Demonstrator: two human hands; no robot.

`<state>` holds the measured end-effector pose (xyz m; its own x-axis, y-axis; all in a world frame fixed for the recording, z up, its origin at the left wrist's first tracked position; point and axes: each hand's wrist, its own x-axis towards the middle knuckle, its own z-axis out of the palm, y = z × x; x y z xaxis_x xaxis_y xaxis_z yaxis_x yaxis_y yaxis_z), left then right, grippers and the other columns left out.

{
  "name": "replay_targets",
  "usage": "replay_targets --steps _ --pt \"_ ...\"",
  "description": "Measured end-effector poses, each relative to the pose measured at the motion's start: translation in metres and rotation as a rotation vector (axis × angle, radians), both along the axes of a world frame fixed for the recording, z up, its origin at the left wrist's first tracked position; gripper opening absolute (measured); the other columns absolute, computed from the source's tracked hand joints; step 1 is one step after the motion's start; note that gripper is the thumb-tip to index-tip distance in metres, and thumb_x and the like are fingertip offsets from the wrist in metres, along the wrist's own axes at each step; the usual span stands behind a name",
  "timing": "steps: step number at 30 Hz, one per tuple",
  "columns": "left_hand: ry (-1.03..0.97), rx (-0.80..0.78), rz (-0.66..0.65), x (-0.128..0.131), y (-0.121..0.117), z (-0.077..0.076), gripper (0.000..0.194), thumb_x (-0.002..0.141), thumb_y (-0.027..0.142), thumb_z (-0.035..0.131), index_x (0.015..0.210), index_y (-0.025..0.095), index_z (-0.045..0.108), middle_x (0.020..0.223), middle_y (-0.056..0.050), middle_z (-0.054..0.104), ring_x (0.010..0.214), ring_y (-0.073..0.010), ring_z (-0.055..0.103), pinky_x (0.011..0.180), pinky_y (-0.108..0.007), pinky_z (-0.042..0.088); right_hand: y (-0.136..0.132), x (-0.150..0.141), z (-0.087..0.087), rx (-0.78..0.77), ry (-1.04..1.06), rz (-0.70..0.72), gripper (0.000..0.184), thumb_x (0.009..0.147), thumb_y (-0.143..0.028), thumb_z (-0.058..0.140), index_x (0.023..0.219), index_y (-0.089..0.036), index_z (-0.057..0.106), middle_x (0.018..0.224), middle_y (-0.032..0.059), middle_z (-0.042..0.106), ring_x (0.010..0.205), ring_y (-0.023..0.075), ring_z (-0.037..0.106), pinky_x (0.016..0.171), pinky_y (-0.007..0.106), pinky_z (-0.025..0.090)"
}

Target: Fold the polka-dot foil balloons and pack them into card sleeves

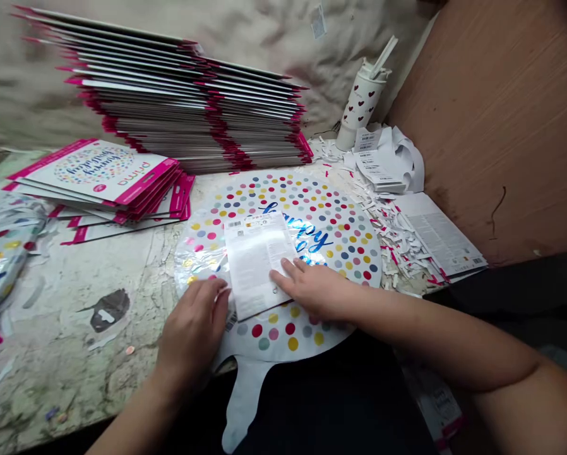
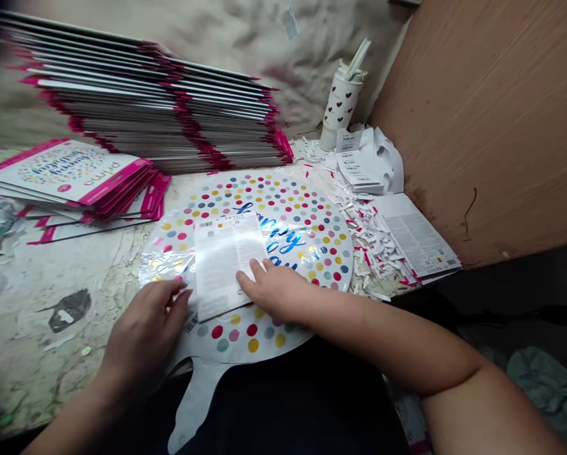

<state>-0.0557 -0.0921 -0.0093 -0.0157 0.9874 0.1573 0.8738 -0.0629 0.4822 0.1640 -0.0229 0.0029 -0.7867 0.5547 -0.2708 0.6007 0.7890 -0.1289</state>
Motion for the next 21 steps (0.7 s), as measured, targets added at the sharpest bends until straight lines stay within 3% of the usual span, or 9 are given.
replay_targets --steps 2,4,6,8,10,12,15,18,21 --pt "-0.287 -0.329 -0.052 0.005 -0.013 0.010 0.029 0.083 0.045 0.048 0.079 0.018 0.059 0.075 -0.003 0.061 0.063 -0.0151 0.055 0.058 -0.025 0.042 -0.008 -0.006 -0.001 0.138 -0.048 -0.012 0.059 0.081 -0.012 0.052 0.137 -0.010 0.034 0.134 0.0277 0.040 0.111 0.0393 0.052 0.068 0.045 0.054" --pt "-0.670 -0.741 -0.117 0.015 -0.022 0.018 0.037 0.081 0.052 0.049 0.074 0.017 0.061 0.068 -0.003 0.062 0.055 -0.0127 0.054 0.049 -0.022 0.040 -0.015 -0.008 -0.002 0.330 0.039 0.009 0.041 0.087 -0.010 0.040 0.126 -0.005 0.047 0.124 0.0270 0.051 0.102 0.0368 0.059 0.061 0.043 0.055" --pt "-1.038 -0.899 -0.011 0.024 -0.023 0.020 0.042 0.079 0.054 0.052 0.077 0.014 0.062 0.068 -0.006 0.065 0.054 -0.0123 0.056 0.049 -0.021 0.043 -0.022 -0.008 0.000 0.536 0.222 0.069 0.034 0.089 -0.010 0.036 0.115 -0.002 0.057 0.113 0.0241 0.060 0.096 0.0330 0.063 0.060 0.040 0.056" --pt "-1.309 -0.779 0.198 0.031 -0.018 0.018 0.037 0.077 0.048 0.059 0.080 0.011 0.063 0.068 -0.007 0.066 0.058 -0.0125 0.060 0.053 -0.020 0.046 -0.030 -0.008 0.003 0.704 0.406 0.113 0.029 0.089 -0.011 0.039 0.106 -0.002 0.061 0.103 0.0202 0.066 0.090 0.0285 0.065 0.061 0.036 0.055" --pt "-1.457 -0.614 0.356 0.036 -0.011 0.015 0.024 0.075 0.034 0.065 0.079 0.011 0.062 0.065 -0.005 0.065 0.059 -0.0118 0.061 0.053 -0.019 0.048 -0.039 -0.009 0.005 0.785 0.512 0.118 0.024 0.087 -0.011 0.044 0.099 -0.003 0.064 0.093 0.0177 0.069 0.083 0.0252 0.066 0.058 0.033 0.054" --pt "-1.565 -0.530 0.435 0.041 -0.006 0.012 0.011 0.075 0.022 0.066 0.078 0.013 0.061 0.065 -0.002 0.063 0.057 -0.0104 0.060 0.051 -0.019 0.049 -0.045 -0.010 0.005 0.801 0.547 0.089 0.020 0.085 -0.010 0.048 0.095 -0.003 0.064 0.086 0.0170 0.070 0.076 0.0239 0.066 0.053 0.031 0.052" --pt "-1.791 -0.534 0.454 0.048 -0.003 0.012 0.006 0.078 0.017 0.061 0.084 0.015 0.061 0.075 -0.001 0.065 0.064 -0.0103 0.061 0.058 -0.022 0.052 -0.050 -0.008 0.006 0.777 0.558 0.060 0.019 0.084 -0.010 0.050 0.095 -0.003 0.064 0.085 0.0174 0.070 0.073 0.0236 0.065 0.051 0.031 0.048" --pt "-1.872 -0.522 0.373 0.053 -0.005 0.014 0.013 0.077 0.021 0.061 0.090 0.016 0.061 0.082 -0.002 0.066 0.071 -0.0127 0.062 0.062 -0.024 0.052 -0.047 -0.003 0.010 0.523 0.621 0.000 0.021 0.085 -0.022 0.053 0.099 -0.009 0.061 0.089 0.0139 0.068 0.079 0.0213 0.062 0.061 0.031 0.049" --pt "-1.721 -0.434 0.297 0.058 -0.007 0.015 0.015 0.072 0.026 0.068 0.080 0.016 0.061 0.065 0.001 0.062 0.057 -0.0115 0.058 0.051 -0.022 0.048 -0.042 -0.007 0.013 0.168 0.733 -0.195 0.031 0.082 -0.041 0.056 0.098 -0.014 0.058 0.090 0.0092 0.064 0.085 0.0200 0.057 0.075 0.032 0.047"
